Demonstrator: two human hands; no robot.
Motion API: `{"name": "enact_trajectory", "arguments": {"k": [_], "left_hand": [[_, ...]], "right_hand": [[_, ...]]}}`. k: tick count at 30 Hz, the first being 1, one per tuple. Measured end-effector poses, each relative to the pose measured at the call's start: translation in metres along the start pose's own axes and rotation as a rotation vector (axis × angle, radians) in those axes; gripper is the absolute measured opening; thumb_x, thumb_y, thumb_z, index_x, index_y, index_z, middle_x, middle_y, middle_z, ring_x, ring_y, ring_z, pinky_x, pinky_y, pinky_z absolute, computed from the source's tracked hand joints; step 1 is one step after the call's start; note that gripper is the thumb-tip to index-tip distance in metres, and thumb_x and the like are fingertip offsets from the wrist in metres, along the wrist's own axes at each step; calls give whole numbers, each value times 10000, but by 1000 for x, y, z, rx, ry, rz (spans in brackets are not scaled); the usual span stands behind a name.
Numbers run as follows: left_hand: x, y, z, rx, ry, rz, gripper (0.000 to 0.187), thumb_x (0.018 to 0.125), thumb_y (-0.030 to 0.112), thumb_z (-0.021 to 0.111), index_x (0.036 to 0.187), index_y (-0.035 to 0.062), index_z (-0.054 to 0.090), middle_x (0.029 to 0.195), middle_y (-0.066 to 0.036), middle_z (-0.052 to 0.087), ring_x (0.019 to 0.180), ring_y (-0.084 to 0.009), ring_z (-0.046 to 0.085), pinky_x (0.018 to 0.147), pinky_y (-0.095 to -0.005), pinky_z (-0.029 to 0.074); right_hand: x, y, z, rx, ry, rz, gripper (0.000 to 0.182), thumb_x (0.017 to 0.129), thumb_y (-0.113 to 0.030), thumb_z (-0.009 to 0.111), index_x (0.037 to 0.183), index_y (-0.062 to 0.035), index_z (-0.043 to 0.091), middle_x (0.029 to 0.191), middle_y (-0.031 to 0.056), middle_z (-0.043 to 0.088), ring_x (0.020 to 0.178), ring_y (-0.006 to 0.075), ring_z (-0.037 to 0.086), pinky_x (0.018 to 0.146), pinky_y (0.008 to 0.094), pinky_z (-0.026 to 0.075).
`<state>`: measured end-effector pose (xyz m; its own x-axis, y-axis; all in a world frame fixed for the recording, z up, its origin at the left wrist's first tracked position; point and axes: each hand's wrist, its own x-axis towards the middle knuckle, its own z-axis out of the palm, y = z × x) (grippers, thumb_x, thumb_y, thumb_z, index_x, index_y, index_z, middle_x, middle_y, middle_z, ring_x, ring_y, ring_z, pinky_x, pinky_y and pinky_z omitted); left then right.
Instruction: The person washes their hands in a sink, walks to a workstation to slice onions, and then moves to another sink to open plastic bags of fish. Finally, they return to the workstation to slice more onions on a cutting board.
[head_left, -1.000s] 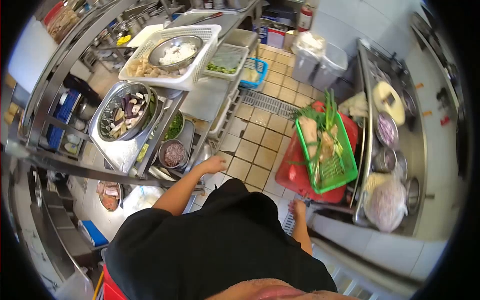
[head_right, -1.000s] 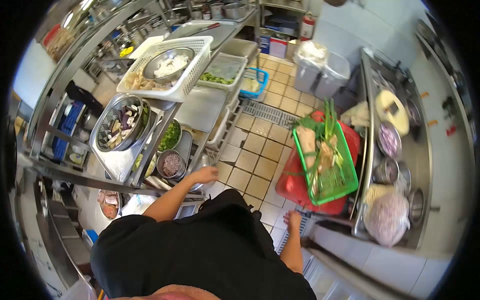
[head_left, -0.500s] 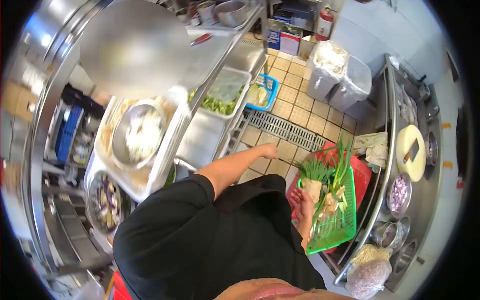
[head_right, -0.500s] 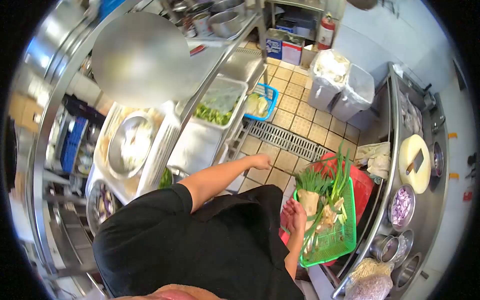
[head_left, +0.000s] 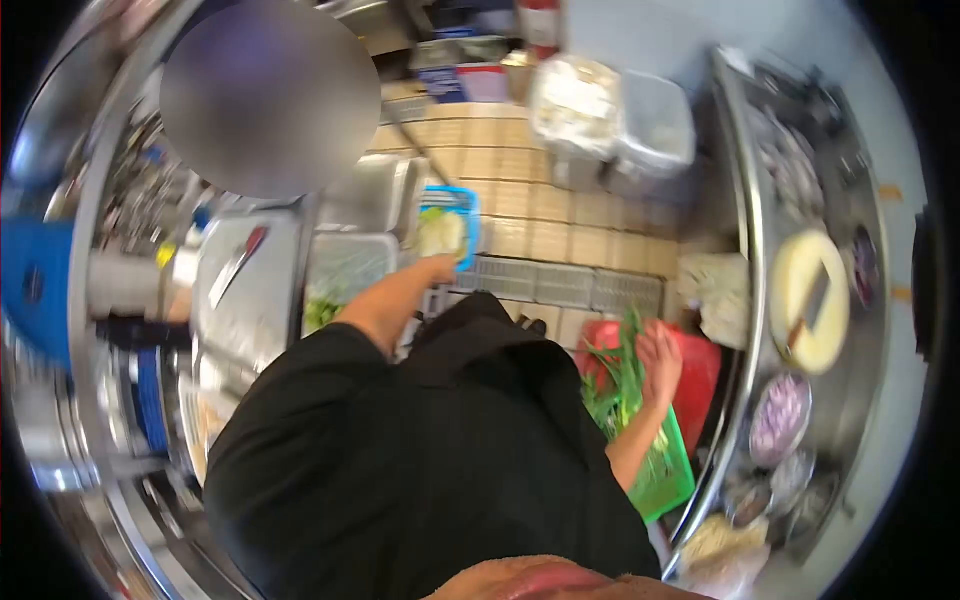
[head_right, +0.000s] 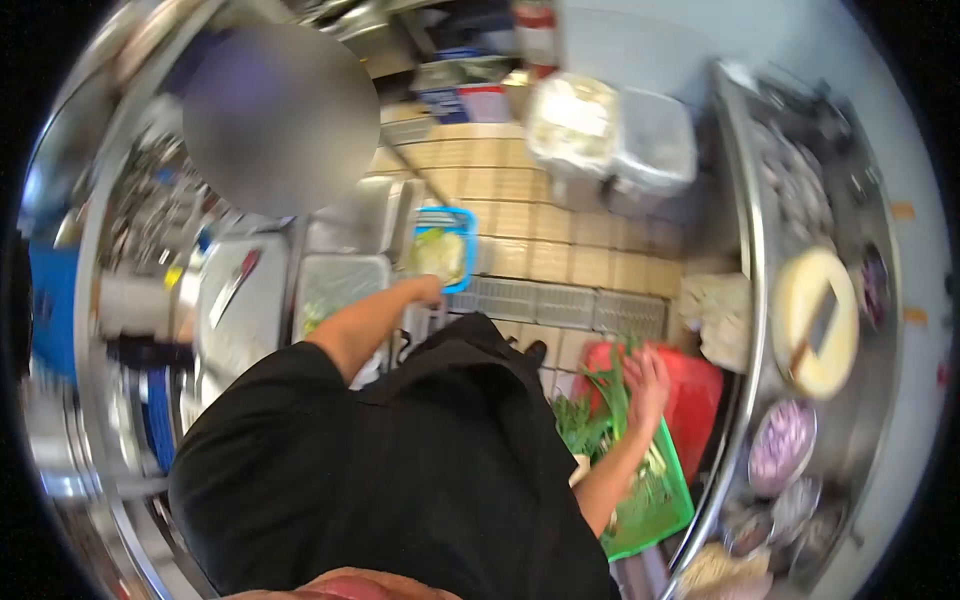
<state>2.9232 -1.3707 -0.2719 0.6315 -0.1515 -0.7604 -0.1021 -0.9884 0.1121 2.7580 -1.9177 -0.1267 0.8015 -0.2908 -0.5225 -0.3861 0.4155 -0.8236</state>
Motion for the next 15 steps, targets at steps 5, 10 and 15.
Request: {"name": "enact_trajectory", "arguments": {"k": [5,10,15], "left_hand": [[72,-47,-47,-89,-127,326,321,891,360,624,896,65,749,812,-163,702,747,-297,685,698,-442,537],[203,-55,-113,-368,-299,146,234,901,236,654,991,36,736,906,-109,680,784,-242,671,654,-435,545],[306,89,-290,-180,-332,145,219,892,204,655,1037,60,734,1014,-134,740,781,-269,718,677,-428,590]], "right_hand": [[49,-52,27,6,94,-43,369,999,-257,671,1304,-54,631,1173,88,724,985,189,704,884,329,546],[72,-45,35,47,416,37,372,979,-263,693,1273,-40,647,1129,66,725,964,176,695,830,312,531],[77,-61,56,144,737,-4,300,973,-246,690,1180,-30,703,1023,48,737,914,152,697,770,294,522]]}}
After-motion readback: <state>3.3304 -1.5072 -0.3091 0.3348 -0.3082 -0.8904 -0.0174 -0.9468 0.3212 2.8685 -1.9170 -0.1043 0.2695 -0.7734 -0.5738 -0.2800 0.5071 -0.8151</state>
